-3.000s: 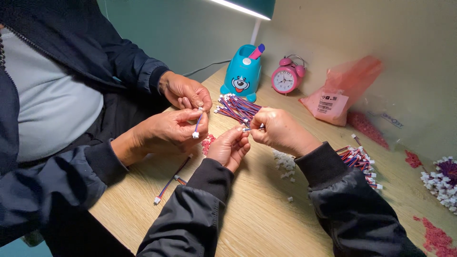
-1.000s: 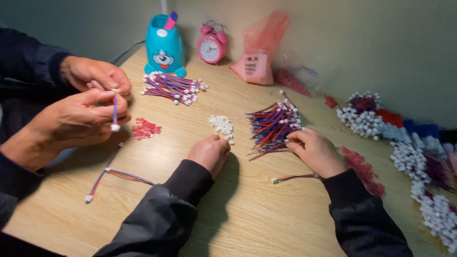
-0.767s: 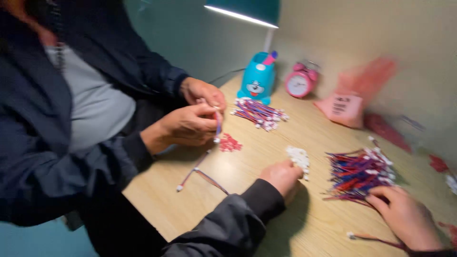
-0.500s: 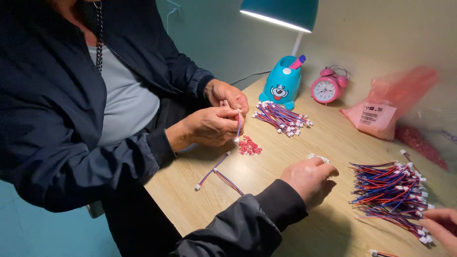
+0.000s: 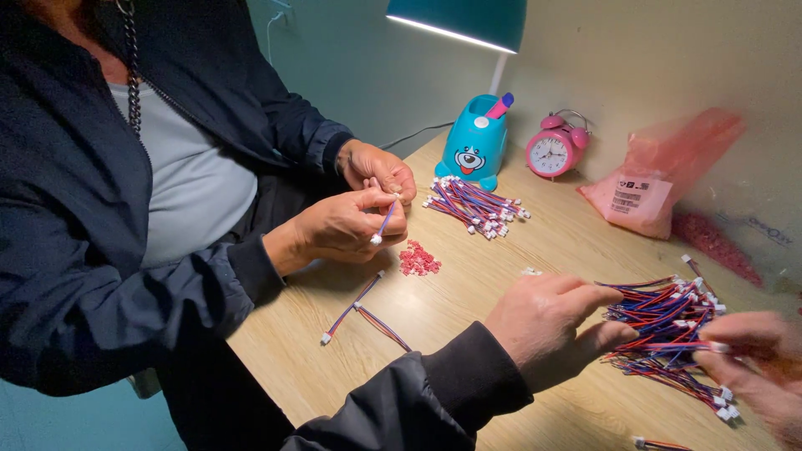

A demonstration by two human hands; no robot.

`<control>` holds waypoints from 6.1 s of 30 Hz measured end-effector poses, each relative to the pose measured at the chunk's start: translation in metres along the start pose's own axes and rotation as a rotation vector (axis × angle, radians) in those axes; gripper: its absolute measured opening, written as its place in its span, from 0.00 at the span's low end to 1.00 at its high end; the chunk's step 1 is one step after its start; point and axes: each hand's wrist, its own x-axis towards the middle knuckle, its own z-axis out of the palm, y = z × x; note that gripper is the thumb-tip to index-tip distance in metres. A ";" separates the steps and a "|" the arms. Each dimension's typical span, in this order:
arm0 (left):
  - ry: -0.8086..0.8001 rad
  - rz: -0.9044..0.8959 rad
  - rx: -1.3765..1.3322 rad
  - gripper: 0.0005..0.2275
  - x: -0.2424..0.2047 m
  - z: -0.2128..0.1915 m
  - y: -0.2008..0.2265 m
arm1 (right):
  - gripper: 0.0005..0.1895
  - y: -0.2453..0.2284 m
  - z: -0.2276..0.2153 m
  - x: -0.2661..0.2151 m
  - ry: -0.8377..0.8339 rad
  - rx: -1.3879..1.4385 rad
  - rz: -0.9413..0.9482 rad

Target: Assemble electronic wire harnesses by manually attaching plastic connectors to wire bundles.

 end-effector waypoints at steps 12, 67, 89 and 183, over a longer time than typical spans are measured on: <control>-0.358 -0.739 -1.016 0.11 -0.022 0.018 -0.044 | 0.18 -0.220 0.099 0.028 -0.163 -0.003 0.011; 0.435 -1.141 -0.872 0.12 -0.022 -0.020 -0.159 | 0.08 -0.172 0.249 0.140 -0.385 0.198 0.265; 0.528 -1.051 -0.821 0.10 -0.007 -0.017 -0.184 | 0.11 -0.200 0.275 0.139 -0.185 0.649 0.426; 0.495 -1.237 -1.150 0.15 -0.001 0.007 -0.168 | 0.11 -0.219 0.269 0.116 0.027 0.276 0.501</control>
